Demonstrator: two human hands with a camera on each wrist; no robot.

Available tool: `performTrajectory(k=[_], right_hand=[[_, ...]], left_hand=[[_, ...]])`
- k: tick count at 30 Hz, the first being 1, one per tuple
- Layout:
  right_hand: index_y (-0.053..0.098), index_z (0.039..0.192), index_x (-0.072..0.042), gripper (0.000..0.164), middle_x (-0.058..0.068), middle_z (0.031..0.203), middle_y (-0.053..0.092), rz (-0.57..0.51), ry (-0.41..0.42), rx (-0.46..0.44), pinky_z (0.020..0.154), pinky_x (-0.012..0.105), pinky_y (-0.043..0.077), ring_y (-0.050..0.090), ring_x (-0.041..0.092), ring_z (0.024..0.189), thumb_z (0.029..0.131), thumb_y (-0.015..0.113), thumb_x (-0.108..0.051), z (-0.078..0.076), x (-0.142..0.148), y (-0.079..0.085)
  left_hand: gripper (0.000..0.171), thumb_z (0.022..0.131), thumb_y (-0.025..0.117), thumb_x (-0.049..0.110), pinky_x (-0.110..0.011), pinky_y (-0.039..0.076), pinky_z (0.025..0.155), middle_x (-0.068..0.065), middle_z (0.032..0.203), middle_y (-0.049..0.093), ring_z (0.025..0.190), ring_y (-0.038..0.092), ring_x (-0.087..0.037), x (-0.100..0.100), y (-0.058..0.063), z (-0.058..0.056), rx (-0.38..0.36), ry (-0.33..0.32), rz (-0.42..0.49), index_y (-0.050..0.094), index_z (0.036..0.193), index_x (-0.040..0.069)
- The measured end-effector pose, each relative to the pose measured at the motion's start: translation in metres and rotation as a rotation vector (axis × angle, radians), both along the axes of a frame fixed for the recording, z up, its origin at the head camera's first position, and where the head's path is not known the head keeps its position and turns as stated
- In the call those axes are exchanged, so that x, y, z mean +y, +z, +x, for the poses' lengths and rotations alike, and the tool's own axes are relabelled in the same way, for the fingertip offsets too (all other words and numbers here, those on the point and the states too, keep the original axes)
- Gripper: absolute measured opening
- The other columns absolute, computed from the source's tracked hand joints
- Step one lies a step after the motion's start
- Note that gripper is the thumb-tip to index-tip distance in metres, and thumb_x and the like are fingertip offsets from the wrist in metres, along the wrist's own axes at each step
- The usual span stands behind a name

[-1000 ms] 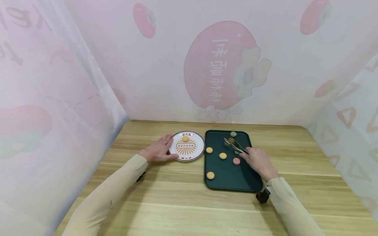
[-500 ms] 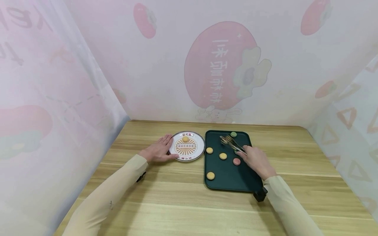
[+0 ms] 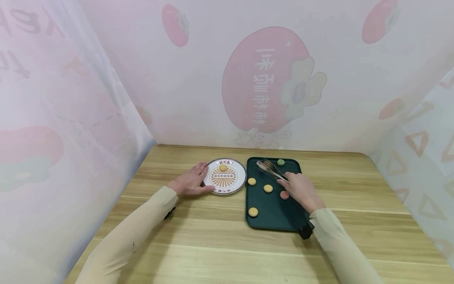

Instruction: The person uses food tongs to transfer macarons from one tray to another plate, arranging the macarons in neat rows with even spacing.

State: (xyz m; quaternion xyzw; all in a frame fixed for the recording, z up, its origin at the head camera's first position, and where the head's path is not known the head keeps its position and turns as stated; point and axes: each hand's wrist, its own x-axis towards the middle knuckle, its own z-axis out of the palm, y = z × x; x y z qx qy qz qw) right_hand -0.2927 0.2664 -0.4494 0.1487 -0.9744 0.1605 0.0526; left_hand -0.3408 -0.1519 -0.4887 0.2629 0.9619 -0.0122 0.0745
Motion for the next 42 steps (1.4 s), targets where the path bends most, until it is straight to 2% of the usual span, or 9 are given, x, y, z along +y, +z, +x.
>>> performTrajectory(k=[3, 7, 11, 17, 24, 28, 32, 38, 42], right_hand=[[0.059, 0.082, -0.009, 0.031, 0.000, 0.059, 0.047, 0.006, -0.001, -0.013, 0.052, 0.028, 0.033, 0.045, 0.017, 0.054, 0.097, 0.060, -0.036, -0.002, -0.006, 0.001], [0.060, 0.091, -0.008, 0.034, 0.000, 0.055, 0.056, -0.010, -0.002, -0.114, 0.057, 0.030, 0.040, 0.053, 0.013, 0.051, 0.099, 0.055, -0.041, -0.003, -0.014, 0.005], [0.061, 0.102, -0.006, 0.037, 0.001, 0.059, 0.059, -0.019, -0.008, -0.170, 0.059, 0.031, 0.045, 0.058, 0.011, 0.047, 0.100, 0.052, -0.042, -0.004, -0.024, 0.007], [0.062, 0.108, -0.006, 0.037, 0.003, 0.059, 0.051, -0.025, -0.011, -0.171, 0.047, 0.028, 0.044, 0.054, 0.014, 0.041, 0.100, 0.053, -0.041, -0.007, -0.043, 0.007], [0.063, 0.092, -0.009, 0.032, -0.001, 0.060, 0.045, -0.010, 0.028, -0.081, 0.046, 0.026, 0.034, 0.046, 0.014, 0.049, 0.098, 0.058, -0.039, -0.011, -0.062, 0.005], [0.063, 0.092, -0.008, 0.032, -0.001, 0.058, 0.044, -0.003, 0.039, -0.070, 0.047, 0.026, 0.033, 0.045, 0.014, 0.049, 0.098, 0.058, -0.039, -0.013, -0.068, 0.004], [0.064, 0.095, -0.008, 0.032, 0.000, 0.057, 0.046, -0.008, 0.048, -0.086, 0.048, 0.027, 0.035, 0.047, 0.015, 0.049, 0.099, 0.057, -0.039, -0.015, -0.073, 0.004], [0.064, 0.100, -0.009, 0.031, 0.001, 0.059, 0.051, -0.018, 0.022, -0.164, 0.047, 0.028, 0.036, 0.050, 0.016, 0.051, 0.099, 0.057, -0.039, -0.018, -0.080, 0.003], [0.066, 0.101, -0.008, 0.031, 0.002, 0.063, 0.050, -0.003, 0.037, -0.132, 0.048, 0.027, 0.035, 0.049, 0.016, 0.054, 0.098, 0.059, -0.038, -0.021, -0.084, 0.001]], left_hand=[[0.108, 0.089, 0.029, 0.080, -0.043, 0.011, 0.126, -0.021, 0.164, 0.007, 0.154, 0.005, -0.032, 0.000, 0.000, -0.001, -0.001, 0.004, -0.005, 0.010, 0.156, -0.003], [0.109, 0.088, 0.028, 0.081, -0.043, 0.011, 0.126, -0.020, 0.165, 0.006, 0.154, 0.004, -0.032, 0.000, -0.001, -0.001, -0.006, 0.007, -0.006, 0.010, 0.156, -0.003], [0.109, 0.089, 0.029, 0.080, -0.043, 0.011, 0.126, -0.020, 0.165, 0.006, 0.154, 0.004, -0.032, 0.001, -0.002, -0.001, -0.008, 0.004, 0.002, 0.010, 0.156, -0.003], [0.109, 0.089, 0.030, 0.080, -0.044, 0.012, 0.126, -0.022, 0.164, 0.006, 0.154, 0.005, -0.033, -0.002, -0.003, -0.001, -0.006, -0.002, 0.025, 0.010, 0.155, -0.004], [0.110, 0.088, 0.027, 0.082, -0.043, 0.011, 0.126, -0.022, 0.164, 0.006, 0.154, 0.005, -0.033, -0.004, -0.002, -0.001, -0.004, -0.001, 0.015, 0.010, 0.155, -0.004], [0.110, 0.088, 0.029, 0.081, -0.044, 0.012, 0.125, -0.022, 0.164, 0.007, 0.154, 0.005, -0.033, -0.002, -0.001, 0.000, -0.006, -0.008, 0.029, 0.011, 0.155, -0.004], [0.109, 0.089, 0.029, 0.081, -0.044, 0.011, 0.126, -0.022, 0.164, 0.006, 0.154, 0.005, -0.033, -0.001, -0.001, 0.000, -0.009, 0.000, 0.028, 0.011, 0.155, -0.004], [0.108, 0.089, 0.028, 0.080, -0.043, 0.012, 0.126, -0.021, 0.165, 0.006, 0.154, 0.005, -0.032, 0.001, -0.001, 0.001, -0.002, -0.002, 0.012, 0.010, 0.156, -0.003], [0.108, 0.089, 0.029, 0.080, -0.043, 0.012, 0.126, -0.021, 0.164, 0.007, 0.154, 0.005, -0.033, 0.002, 0.000, 0.001, -0.001, -0.005, 0.008, 0.011, 0.155, -0.004]])
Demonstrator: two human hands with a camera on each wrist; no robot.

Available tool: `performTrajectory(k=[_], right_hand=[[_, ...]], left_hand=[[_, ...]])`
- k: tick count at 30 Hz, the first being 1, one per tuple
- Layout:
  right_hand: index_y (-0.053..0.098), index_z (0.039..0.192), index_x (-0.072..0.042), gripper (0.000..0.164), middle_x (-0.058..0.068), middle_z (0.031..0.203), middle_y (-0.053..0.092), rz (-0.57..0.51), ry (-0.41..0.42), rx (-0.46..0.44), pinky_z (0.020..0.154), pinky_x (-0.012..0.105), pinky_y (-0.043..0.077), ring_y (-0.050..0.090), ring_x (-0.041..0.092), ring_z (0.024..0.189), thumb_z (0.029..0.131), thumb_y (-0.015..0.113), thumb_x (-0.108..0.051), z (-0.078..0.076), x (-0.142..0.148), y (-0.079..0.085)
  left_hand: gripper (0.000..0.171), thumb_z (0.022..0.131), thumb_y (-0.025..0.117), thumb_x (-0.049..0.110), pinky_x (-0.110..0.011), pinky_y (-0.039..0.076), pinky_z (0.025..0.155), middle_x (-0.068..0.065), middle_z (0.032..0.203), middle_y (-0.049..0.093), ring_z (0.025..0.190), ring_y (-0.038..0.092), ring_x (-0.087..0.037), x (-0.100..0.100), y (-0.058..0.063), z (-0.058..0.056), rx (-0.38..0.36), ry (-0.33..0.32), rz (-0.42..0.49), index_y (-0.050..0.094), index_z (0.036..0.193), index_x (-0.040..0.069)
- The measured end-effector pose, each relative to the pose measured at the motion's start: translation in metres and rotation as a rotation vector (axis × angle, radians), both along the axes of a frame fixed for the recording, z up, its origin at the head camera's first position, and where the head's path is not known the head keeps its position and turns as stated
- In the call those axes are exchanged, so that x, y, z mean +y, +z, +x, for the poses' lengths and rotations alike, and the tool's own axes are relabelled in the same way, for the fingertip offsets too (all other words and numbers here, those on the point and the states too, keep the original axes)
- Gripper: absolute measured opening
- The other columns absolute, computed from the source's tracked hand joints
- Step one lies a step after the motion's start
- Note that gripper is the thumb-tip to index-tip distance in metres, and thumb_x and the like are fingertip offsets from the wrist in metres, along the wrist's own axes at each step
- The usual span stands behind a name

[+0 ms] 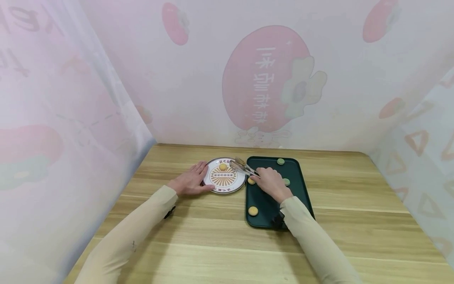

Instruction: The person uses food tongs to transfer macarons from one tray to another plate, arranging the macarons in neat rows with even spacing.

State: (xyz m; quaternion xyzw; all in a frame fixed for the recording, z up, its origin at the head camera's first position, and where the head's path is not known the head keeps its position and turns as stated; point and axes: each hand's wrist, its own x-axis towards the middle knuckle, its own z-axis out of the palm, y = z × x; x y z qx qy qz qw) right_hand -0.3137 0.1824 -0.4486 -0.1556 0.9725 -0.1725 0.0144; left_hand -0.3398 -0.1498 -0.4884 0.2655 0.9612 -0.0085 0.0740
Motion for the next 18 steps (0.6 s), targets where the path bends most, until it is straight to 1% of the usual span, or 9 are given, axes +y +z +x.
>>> performTrajectory(k=[3, 6, 11, 18], right_hand=[[0.066, 0.096, -0.008, 0.029, 0.002, 0.064, 0.050, 0.005, 0.009, 0.029, 0.049, 0.027, 0.034, 0.048, 0.017, 0.054, 0.098, 0.059, -0.037, -0.002, -0.004, -0.002], [0.066, 0.096, -0.009, 0.028, 0.002, 0.064, 0.051, 0.003, -0.003, 0.017, 0.050, 0.027, 0.035, 0.049, 0.017, 0.054, 0.098, 0.059, -0.037, -0.004, -0.008, -0.003], [0.067, 0.101, -0.008, 0.030, 0.002, 0.066, 0.053, 0.002, -0.001, -0.018, 0.050, 0.026, 0.037, 0.050, 0.016, 0.056, 0.098, 0.059, -0.037, -0.005, -0.015, -0.004], [0.067, 0.097, -0.009, 0.031, 0.001, 0.066, 0.054, -0.003, 0.013, 0.001, 0.050, 0.026, 0.037, 0.051, 0.015, 0.056, 0.097, 0.060, -0.039, -0.008, -0.019, -0.007]], left_hand=[[0.107, 0.090, 0.030, 0.079, -0.043, 0.012, 0.126, -0.022, 0.164, 0.006, 0.154, 0.005, -0.033, 0.000, 0.001, 0.000, 0.000, 0.003, -0.002, 0.011, 0.155, -0.004], [0.107, 0.090, 0.030, 0.079, -0.043, 0.011, 0.126, -0.022, 0.164, 0.006, 0.154, 0.005, -0.033, 0.000, 0.001, 0.000, 0.001, 0.003, -0.003, 0.011, 0.155, -0.004], [0.107, 0.090, 0.030, 0.079, -0.044, 0.012, 0.125, -0.022, 0.164, 0.008, 0.154, 0.006, -0.034, 0.001, 0.001, 0.000, 0.005, -0.004, -0.001, 0.012, 0.155, -0.004], [0.107, 0.090, 0.030, 0.078, -0.043, 0.013, 0.125, -0.023, 0.164, 0.009, 0.153, 0.007, -0.033, 0.002, 0.004, 0.001, 0.006, -0.001, -0.011, 0.013, 0.155, -0.005]])
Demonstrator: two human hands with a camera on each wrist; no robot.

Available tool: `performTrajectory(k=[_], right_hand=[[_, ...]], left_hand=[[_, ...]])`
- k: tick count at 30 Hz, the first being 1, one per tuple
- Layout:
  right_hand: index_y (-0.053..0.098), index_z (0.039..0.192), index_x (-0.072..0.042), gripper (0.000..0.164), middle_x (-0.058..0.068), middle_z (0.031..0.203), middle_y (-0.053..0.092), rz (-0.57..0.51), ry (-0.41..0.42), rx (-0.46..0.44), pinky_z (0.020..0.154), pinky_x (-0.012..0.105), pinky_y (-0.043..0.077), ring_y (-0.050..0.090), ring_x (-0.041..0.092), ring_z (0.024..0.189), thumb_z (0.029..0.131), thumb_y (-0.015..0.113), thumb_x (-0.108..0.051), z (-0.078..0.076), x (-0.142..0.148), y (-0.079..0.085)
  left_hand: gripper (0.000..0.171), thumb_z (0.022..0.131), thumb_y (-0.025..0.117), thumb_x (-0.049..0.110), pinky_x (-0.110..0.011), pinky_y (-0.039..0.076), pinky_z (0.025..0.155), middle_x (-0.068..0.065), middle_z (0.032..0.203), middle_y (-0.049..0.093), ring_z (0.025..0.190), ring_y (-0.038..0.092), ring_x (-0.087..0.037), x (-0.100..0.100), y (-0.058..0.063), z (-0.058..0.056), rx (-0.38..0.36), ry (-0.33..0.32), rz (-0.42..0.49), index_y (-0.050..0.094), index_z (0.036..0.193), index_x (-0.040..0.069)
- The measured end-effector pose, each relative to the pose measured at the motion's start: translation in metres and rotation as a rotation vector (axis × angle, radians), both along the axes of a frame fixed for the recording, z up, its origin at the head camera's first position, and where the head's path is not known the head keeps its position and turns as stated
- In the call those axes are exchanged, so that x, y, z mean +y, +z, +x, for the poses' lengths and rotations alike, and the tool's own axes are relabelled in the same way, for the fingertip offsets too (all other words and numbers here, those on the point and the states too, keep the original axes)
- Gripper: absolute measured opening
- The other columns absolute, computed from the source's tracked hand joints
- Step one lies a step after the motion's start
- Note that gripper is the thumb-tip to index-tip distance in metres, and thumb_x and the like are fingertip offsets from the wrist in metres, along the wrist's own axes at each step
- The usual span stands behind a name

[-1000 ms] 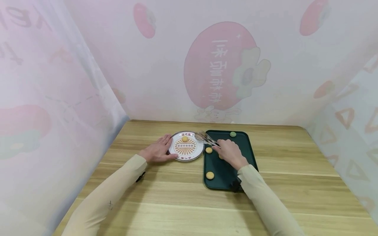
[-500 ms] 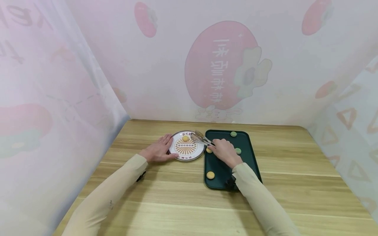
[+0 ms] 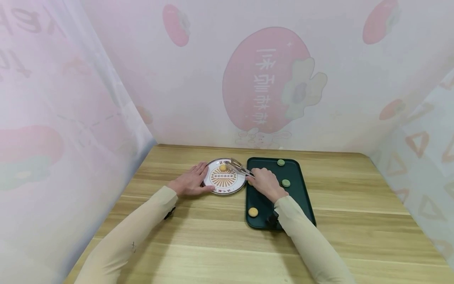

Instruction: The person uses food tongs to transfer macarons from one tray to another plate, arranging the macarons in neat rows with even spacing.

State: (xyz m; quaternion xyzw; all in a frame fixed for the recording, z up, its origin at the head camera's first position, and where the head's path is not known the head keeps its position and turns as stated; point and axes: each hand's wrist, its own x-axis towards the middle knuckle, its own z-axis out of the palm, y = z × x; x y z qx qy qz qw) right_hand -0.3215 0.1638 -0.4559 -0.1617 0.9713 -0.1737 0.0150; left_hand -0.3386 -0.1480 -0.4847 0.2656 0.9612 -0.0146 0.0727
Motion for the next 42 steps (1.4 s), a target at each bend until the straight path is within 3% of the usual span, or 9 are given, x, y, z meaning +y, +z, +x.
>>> performTrajectory(k=[13, 22, 42], right_hand=[[0.062, 0.087, -0.012, 0.029, 0.001, 0.065, 0.054, -0.031, 0.005, -0.019, 0.048, 0.026, 0.035, 0.050, 0.015, 0.053, 0.097, 0.060, -0.038, -0.002, -0.002, 0.000], [0.066, 0.097, -0.008, 0.032, 0.001, 0.065, 0.055, -0.008, -0.004, 0.023, 0.049, 0.026, 0.035, 0.050, 0.015, 0.054, 0.097, 0.060, -0.040, 0.000, -0.003, 0.003], [0.064, 0.100, -0.008, 0.037, 0.001, 0.062, 0.053, -0.013, -0.046, 0.022, 0.045, 0.025, 0.035, 0.050, 0.015, 0.051, 0.096, 0.061, -0.044, 0.006, 0.017, 0.008]], left_hand=[[0.106, 0.090, 0.029, 0.079, -0.044, 0.014, 0.125, -0.023, 0.164, 0.010, 0.153, 0.008, -0.034, 0.000, -0.001, 0.000, 0.011, -0.006, -0.002, 0.015, 0.155, -0.005], [0.107, 0.090, 0.030, 0.079, -0.044, 0.014, 0.125, -0.022, 0.164, 0.010, 0.153, 0.008, -0.034, 0.000, -0.002, -0.001, 0.012, -0.006, -0.005, 0.013, 0.155, -0.004], [0.107, 0.089, 0.031, 0.079, -0.044, 0.012, 0.125, -0.022, 0.164, 0.009, 0.154, 0.007, -0.033, -0.001, -0.003, 0.000, 0.007, 0.006, 0.019, 0.012, 0.155, -0.004]])
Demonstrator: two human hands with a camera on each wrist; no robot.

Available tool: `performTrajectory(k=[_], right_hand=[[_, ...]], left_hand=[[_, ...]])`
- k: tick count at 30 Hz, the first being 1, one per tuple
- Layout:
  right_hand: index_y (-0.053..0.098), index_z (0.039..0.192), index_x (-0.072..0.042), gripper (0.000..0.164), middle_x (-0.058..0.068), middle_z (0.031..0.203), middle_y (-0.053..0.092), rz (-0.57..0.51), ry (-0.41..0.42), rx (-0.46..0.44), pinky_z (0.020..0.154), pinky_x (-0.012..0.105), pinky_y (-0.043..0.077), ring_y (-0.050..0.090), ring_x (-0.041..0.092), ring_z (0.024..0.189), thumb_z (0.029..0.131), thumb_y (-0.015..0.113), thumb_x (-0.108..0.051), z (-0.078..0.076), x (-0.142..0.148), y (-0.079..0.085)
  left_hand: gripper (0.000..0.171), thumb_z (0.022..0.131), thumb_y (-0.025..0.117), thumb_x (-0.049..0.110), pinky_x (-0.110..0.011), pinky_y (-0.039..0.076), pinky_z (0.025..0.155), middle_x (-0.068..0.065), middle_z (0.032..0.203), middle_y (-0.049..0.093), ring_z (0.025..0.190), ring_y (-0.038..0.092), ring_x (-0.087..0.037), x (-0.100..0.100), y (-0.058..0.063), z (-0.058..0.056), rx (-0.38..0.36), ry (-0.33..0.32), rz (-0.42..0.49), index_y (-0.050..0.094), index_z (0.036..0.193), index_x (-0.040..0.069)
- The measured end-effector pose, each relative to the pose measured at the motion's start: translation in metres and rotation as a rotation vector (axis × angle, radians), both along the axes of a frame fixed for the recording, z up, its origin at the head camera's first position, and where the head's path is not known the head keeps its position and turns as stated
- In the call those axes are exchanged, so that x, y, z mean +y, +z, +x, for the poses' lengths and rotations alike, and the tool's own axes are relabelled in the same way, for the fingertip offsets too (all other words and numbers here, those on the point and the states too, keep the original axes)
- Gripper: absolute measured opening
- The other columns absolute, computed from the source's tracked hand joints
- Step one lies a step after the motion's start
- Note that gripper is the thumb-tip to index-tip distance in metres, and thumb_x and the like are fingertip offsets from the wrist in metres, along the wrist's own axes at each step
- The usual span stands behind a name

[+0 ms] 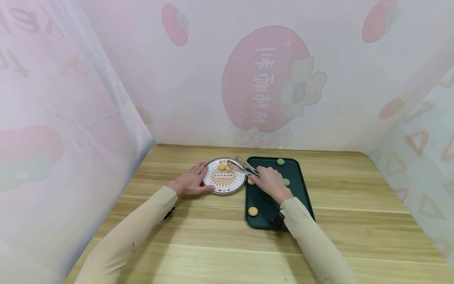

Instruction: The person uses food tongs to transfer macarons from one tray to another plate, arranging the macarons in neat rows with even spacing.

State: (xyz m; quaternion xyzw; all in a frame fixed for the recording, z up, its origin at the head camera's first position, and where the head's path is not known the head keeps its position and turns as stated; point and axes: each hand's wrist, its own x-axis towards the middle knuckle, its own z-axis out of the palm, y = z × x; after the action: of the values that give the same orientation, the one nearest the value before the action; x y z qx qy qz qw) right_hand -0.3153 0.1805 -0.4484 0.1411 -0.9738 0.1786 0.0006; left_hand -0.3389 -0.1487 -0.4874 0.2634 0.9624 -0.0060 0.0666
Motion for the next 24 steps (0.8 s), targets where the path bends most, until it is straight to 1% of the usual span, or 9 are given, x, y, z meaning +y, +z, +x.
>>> performTrajectory(k=[4, 6, 12, 16, 21, 24], right_hand=[[0.062, 0.102, -0.008, 0.036, 0.001, 0.061, 0.054, -0.028, -0.011, -0.048, 0.044, 0.026, 0.038, 0.051, 0.015, 0.050, 0.097, 0.058, -0.044, 0.004, 0.007, 0.003], [0.061, 0.100, -0.009, 0.036, 0.001, 0.060, 0.054, -0.035, -0.020, -0.053, 0.045, 0.027, 0.038, 0.052, 0.015, 0.049, 0.097, 0.058, -0.045, 0.006, 0.010, 0.004], [0.064, 0.099, -0.008, 0.038, 0.000, 0.059, 0.053, -0.016, -0.012, 0.012, 0.045, 0.028, 0.036, 0.050, 0.015, 0.050, 0.096, 0.059, -0.046, 0.009, 0.019, 0.006], [0.064, 0.102, -0.007, 0.040, 0.001, 0.061, 0.052, -0.015, -0.021, 0.014, 0.043, 0.027, 0.035, 0.049, 0.015, 0.049, 0.096, 0.060, -0.046, 0.010, 0.025, 0.008], [0.063, 0.109, -0.006, 0.041, 0.002, 0.062, 0.053, -0.037, -0.045, -0.027, 0.040, 0.026, 0.038, 0.050, 0.015, 0.045, 0.096, 0.059, -0.046, 0.012, 0.033, 0.008], [0.060, 0.114, -0.006, 0.043, 0.002, 0.060, 0.053, -0.049, -0.056, -0.066, 0.039, 0.026, 0.040, 0.051, 0.015, 0.042, 0.097, 0.058, -0.046, 0.014, 0.038, 0.007]], left_hand=[[0.107, 0.089, 0.032, 0.079, -0.044, 0.012, 0.125, -0.021, 0.164, 0.009, 0.154, 0.007, -0.033, 0.000, 0.001, 0.001, -0.003, 0.004, 0.002, 0.012, 0.155, -0.003], [0.107, 0.089, 0.031, 0.079, -0.044, 0.012, 0.125, -0.021, 0.164, 0.009, 0.154, 0.007, -0.033, 0.000, 0.001, 0.001, -0.005, 0.004, -0.001, 0.012, 0.155, -0.003], [0.107, 0.089, 0.032, 0.079, -0.044, 0.012, 0.125, -0.021, 0.164, 0.008, 0.154, 0.006, -0.033, 0.001, 0.001, 0.001, -0.012, 0.009, 0.000, 0.012, 0.155, -0.004], [0.106, 0.090, 0.034, 0.077, -0.045, 0.014, 0.125, -0.022, 0.164, 0.010, 0.153, 0.009, -0.034, 0.001, -0.001, 0.000, 0.003, 0.000, 0.014, 0.013, 0.155, -0.004], [0.106, 0.090, 0.035, 0.077, -0.046, 0.014, 0.125, -0.023, 0.163, 0.011, 0.153, 0.010, -0.035, 0.001, -0.002, -0.001, 0.010, -0.001, 0.028, 0.014, 0.155, -0.004], [0.106, 0.090, 0.034, 0.077, -0.046, 0.014, 0.125, -0.023, 0.164, 0.011, 0.153, 0.010, -0.035, 0.001, -0.002, -0.001, 0.007, 0.000, 0.024, 0.013, 0.155, -0.004]])
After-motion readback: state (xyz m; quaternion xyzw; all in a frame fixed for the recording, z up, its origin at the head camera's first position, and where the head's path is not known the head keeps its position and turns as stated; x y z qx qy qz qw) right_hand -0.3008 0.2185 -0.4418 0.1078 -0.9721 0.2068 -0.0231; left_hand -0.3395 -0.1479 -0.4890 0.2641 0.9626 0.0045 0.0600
